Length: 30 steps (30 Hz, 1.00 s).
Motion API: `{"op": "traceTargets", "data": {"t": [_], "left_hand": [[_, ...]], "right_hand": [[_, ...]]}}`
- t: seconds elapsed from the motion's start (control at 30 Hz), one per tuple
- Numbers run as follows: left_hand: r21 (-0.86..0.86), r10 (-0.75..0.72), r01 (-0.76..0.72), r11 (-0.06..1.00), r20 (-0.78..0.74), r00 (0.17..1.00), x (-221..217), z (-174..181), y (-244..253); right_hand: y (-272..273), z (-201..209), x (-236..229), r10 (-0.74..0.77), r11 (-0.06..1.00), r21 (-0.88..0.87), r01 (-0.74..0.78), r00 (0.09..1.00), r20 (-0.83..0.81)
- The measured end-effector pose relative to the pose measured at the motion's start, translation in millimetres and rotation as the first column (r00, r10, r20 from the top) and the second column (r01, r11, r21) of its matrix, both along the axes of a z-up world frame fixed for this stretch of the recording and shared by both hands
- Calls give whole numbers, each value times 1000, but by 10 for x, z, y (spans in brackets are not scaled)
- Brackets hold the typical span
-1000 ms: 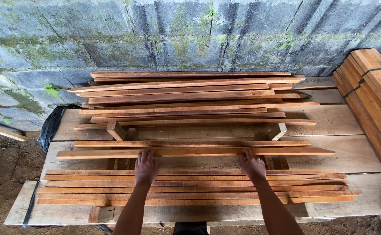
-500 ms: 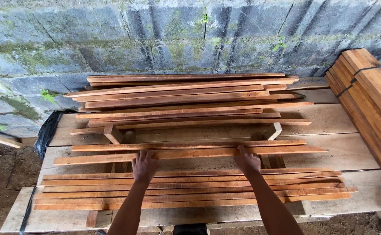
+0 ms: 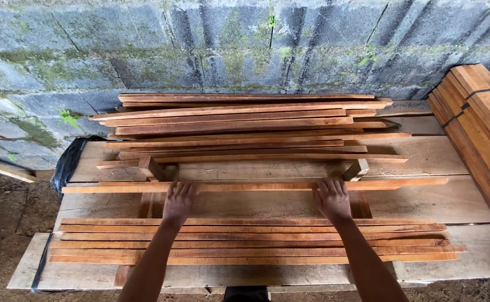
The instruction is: Arranging and sorting long wooden slats on a workbench.
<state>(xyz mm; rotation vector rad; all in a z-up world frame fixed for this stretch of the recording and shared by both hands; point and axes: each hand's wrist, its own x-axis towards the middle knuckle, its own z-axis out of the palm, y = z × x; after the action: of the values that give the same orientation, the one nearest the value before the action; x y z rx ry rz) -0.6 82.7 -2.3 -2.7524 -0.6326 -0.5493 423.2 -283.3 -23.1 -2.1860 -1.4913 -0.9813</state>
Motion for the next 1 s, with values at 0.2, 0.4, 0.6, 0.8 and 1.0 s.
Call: {"op": "traceTargets", "data": {"t": [0.2,0.4,0.6,0.8,1.0], "left_hand": [[-173,178,-197,965,-121,977,219,211,-42],[-225,250,-264,938,-90,964,328,112,-170],[-329,298,-314,890,-102,949,331,320,-291],[-188,356,-314,931,266,896,273,76,-313],[-207,218,-172,963,220,951,11,-630,-535]], "right_hand": [[314,84,-42,-37,998,-51,34,996,-76],[170,287,-480,-317,922,-304,239,918,-240],[186,340,-544,-312,933,-274,233,903,-294],[119,342,-626,-231,973,-65,222,918,-322],[6,561,-1105,-684,683,-711,168,487,-543]]}}
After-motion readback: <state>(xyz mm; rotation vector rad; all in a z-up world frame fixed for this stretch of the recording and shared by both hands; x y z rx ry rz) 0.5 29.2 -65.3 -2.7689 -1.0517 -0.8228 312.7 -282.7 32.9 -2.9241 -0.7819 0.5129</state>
